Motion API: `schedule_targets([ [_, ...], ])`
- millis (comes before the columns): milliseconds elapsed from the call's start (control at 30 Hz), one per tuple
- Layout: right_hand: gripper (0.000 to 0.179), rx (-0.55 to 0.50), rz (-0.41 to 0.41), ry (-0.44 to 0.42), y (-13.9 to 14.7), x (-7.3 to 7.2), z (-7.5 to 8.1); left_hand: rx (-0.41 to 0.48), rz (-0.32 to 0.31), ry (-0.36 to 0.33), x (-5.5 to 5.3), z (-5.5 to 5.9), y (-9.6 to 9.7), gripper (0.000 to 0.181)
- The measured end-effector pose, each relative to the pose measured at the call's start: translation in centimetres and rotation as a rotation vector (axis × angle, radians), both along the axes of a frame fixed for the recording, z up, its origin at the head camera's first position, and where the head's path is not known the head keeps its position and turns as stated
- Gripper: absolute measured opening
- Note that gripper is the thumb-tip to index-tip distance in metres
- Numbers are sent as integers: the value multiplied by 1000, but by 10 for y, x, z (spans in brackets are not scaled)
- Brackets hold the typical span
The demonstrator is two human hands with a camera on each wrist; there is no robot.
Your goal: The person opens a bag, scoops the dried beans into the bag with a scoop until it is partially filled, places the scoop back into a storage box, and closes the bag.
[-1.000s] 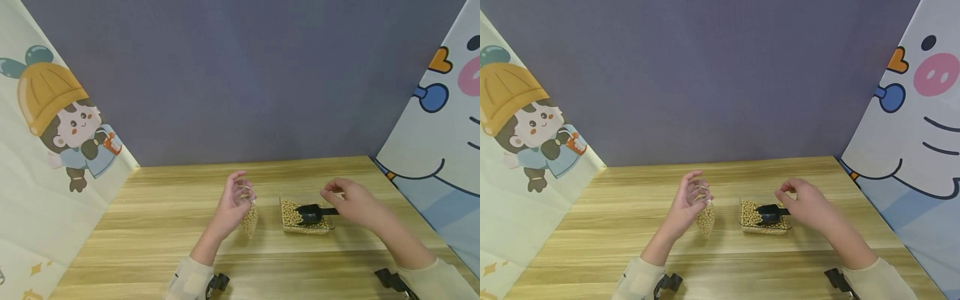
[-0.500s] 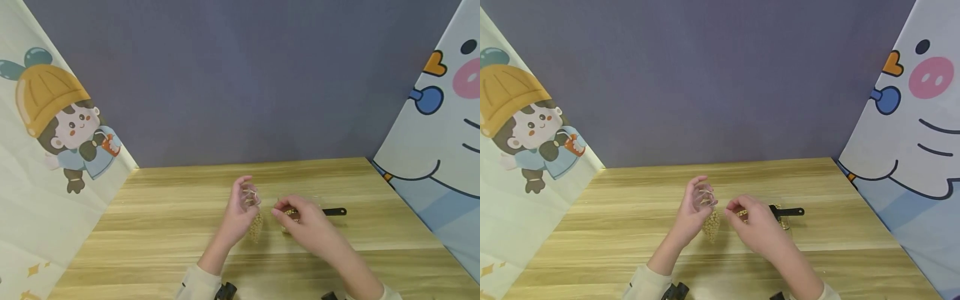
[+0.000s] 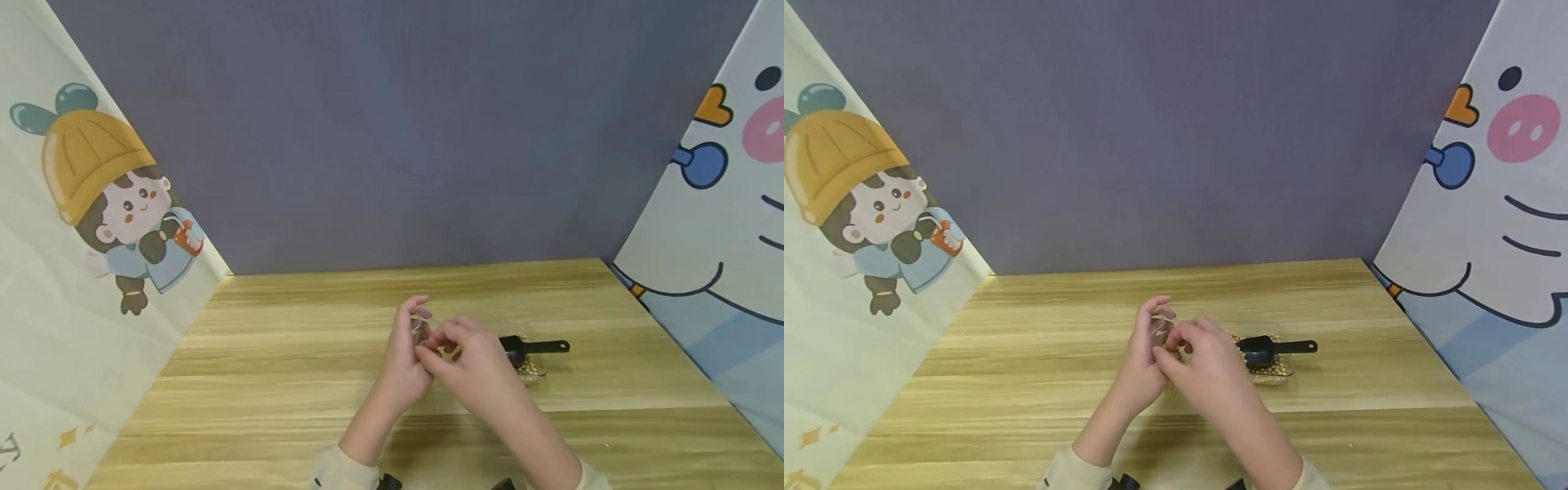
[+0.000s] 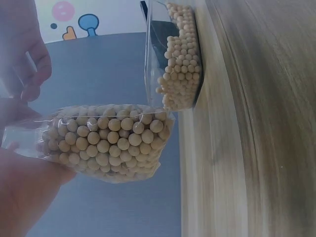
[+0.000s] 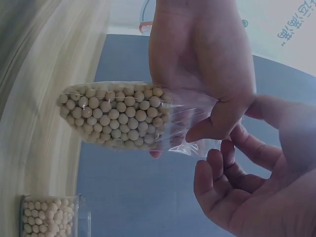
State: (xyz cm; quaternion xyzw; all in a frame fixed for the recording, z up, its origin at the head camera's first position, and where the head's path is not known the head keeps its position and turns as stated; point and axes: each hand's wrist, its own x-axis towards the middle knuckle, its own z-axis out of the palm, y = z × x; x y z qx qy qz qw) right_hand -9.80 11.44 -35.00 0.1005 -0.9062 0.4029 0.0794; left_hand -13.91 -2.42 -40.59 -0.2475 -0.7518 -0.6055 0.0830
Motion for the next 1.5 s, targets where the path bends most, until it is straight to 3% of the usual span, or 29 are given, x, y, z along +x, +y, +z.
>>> schedule_targets([
  [300,8,19,29,-8,-2,1,2,23,25,-24,1,0,0,72],
  [533,7,31,20,65,6,0,5,109,-45,-100,3,6,-18,81],
  [733,8,2,1,93,10,-2,6,248,-144,-161,4,9,-33,68],
  [833,10,-24,-18,71,12,-2,6,302,-156,-190,4,9,-38,60],
  [1000,11,-60,-38,83,19,-3,6,417,-16,-264,0,8,-39,42],
  [1100,10,-63,-21,102,25,-4,4,438,57,-307,0,7,-38,28],
  [1200,7,-2,13,164,31,-7,2,359,125,-275,1,9,-39,18],
  [1333,4,130,65,287,38,-11,-3,200,218,-176,4,12,-40,8],
  [1500,7,193,101,387,42,-15,-12,128,248,-117,8,16,-38,6],
])
